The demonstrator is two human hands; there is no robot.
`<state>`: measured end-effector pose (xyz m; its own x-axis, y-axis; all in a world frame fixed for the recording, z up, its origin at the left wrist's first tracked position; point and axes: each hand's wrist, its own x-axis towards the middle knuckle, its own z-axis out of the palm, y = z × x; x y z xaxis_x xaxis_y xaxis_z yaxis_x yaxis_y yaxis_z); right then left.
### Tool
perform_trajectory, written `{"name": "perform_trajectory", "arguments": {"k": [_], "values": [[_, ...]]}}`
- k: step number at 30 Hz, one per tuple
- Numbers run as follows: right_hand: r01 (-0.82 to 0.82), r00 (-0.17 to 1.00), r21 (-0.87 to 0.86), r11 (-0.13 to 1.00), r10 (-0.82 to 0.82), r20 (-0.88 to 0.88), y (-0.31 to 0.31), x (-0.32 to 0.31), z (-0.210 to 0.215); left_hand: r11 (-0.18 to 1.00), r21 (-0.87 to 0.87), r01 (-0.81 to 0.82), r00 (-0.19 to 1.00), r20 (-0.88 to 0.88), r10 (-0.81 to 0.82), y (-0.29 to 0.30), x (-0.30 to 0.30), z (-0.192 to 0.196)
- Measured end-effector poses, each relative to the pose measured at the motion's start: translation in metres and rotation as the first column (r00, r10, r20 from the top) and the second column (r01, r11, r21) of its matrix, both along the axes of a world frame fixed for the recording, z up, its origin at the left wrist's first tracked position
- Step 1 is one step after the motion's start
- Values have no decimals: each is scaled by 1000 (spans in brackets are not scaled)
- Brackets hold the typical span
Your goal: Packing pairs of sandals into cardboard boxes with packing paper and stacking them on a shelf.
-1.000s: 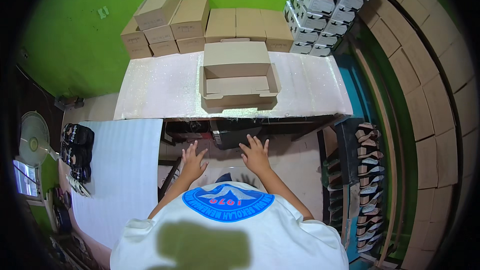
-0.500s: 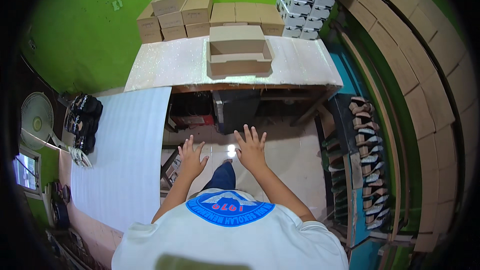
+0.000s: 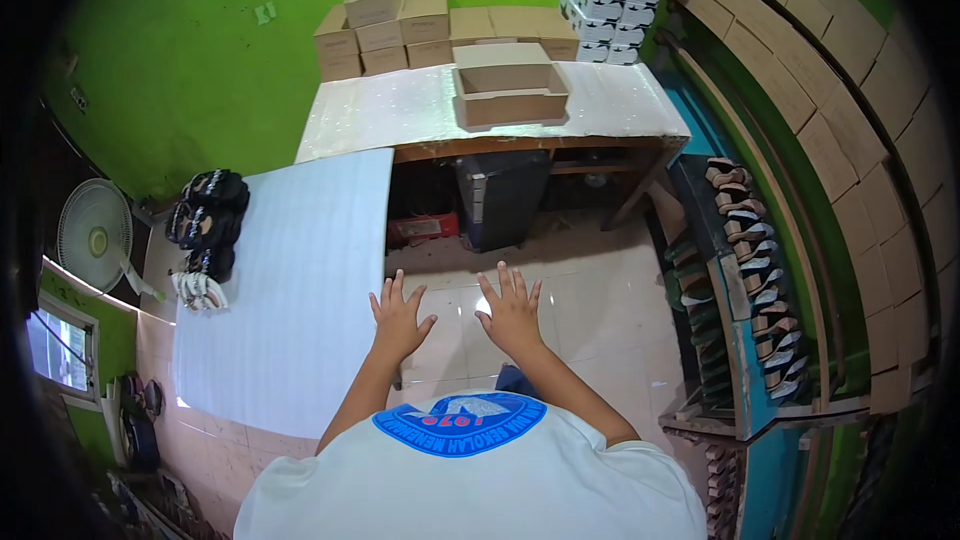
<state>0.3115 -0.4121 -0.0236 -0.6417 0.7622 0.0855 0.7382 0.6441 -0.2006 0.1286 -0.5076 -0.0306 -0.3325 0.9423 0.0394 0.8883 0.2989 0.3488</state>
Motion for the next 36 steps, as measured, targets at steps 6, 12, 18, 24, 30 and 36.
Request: {"name": "perform_trajectory", "arguments": {"k": [6, 12, 18, 24, 30, 36], "values": [[-1, 999, -27, 1000, 0, -35, -68, -60, -1, 998, -56, -39, 998, 42, 41, -92, -48, 7], [-21, 1000, -55, 998, 20, -18, -125, -100, 2, 986, -136, -99, 992, 59, 107, -163, -94, 4], [-63, 997, -56, 996, 65, 29, -147, -125, -4, 983, -105, -154, 985, 58, 161, -194, -129, 6], [-189, 982, -24, 982, 189, -3, -173, -192, 2, 967, -75, -243, 965, 81, 249, -233, -183, 1], [-272, 962, -7, 962, 271, -37, -205, -287, -10, 926, -25, -378, 925, 28, 378, -279, -304, -9], [-360, 915, 48, 932, 363, -178, -232, -420, -22, 865, 81, -495, 848, -169, 502, -306, -460, -15]]}}
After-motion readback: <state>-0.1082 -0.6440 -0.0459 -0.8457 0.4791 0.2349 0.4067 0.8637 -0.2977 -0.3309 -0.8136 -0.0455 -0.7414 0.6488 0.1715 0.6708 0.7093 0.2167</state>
